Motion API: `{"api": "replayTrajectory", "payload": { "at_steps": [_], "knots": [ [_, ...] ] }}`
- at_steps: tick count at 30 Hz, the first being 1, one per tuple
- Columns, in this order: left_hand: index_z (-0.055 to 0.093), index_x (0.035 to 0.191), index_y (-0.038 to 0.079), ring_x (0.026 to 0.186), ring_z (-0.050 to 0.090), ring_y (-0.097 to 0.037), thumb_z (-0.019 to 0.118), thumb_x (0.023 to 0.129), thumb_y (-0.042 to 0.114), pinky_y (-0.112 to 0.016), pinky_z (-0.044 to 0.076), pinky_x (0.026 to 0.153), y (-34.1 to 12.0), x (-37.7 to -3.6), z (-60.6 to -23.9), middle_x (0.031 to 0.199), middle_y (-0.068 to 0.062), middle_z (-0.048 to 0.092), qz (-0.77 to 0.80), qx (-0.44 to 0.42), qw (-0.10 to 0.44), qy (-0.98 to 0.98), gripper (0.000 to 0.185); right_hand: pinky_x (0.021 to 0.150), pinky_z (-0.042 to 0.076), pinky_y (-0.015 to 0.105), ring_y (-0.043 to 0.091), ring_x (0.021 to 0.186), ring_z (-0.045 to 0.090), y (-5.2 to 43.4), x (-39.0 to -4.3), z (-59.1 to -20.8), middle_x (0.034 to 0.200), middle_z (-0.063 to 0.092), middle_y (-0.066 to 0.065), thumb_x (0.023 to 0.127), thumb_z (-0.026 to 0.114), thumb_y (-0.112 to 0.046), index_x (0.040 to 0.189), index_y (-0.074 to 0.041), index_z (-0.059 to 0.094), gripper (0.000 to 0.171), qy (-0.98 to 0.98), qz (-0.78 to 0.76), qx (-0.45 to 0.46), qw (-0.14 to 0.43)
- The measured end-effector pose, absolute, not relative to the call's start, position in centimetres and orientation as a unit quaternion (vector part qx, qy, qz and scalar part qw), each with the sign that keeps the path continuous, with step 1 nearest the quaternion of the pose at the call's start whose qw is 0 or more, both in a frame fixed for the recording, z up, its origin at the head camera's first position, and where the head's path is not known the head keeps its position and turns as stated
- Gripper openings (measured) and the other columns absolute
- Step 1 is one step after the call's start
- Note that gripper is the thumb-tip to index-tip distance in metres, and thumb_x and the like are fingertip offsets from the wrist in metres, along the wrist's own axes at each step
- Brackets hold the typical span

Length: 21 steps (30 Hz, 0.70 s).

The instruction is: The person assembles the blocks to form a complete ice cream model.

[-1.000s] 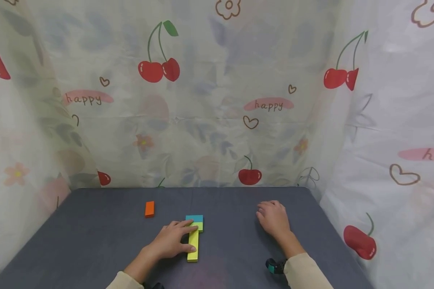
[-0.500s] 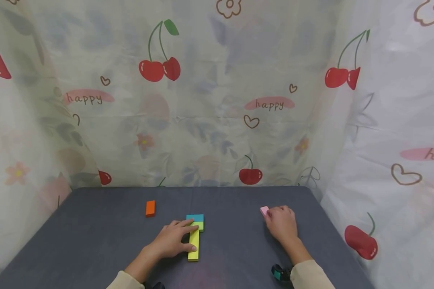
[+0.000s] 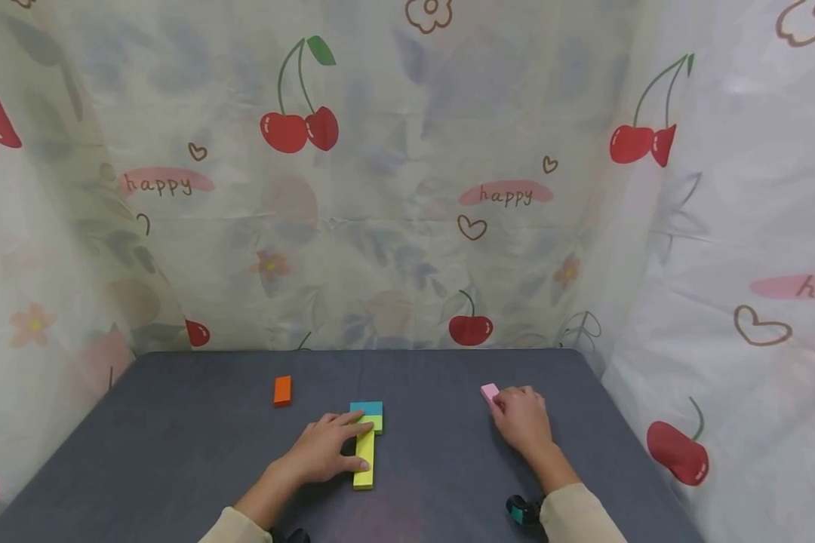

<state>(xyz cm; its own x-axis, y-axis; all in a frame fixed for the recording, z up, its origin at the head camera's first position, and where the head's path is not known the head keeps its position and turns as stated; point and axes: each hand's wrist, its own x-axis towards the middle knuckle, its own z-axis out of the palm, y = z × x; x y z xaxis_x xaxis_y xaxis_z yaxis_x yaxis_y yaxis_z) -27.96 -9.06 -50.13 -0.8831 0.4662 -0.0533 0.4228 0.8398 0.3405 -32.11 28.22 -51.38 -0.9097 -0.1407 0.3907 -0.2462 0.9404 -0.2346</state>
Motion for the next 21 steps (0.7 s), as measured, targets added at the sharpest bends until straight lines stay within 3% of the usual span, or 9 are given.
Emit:
{"api": "replayTrajectory", "payload": {
  "at_steps": [21],
  "knots": [
    [0.055,0.14,0.029,0.127,0.043,-0.032,0.069,0.081,0.058,-0.058,0.036,0.096,-9.1,-27.8,-49.9,0.15,-0.001,0.042,0.171,0.231,0.072,0.955,0.067,0.083,0.045,0.048,0.027,0.089,0.058,23.9,-32.3,-52.2,0.099,0.07,0.007,0.086,0.074,-0.018,0.1,-0.007,0.077,0.018,-0.951,0.186,0.137,0.204]
  ]
}}
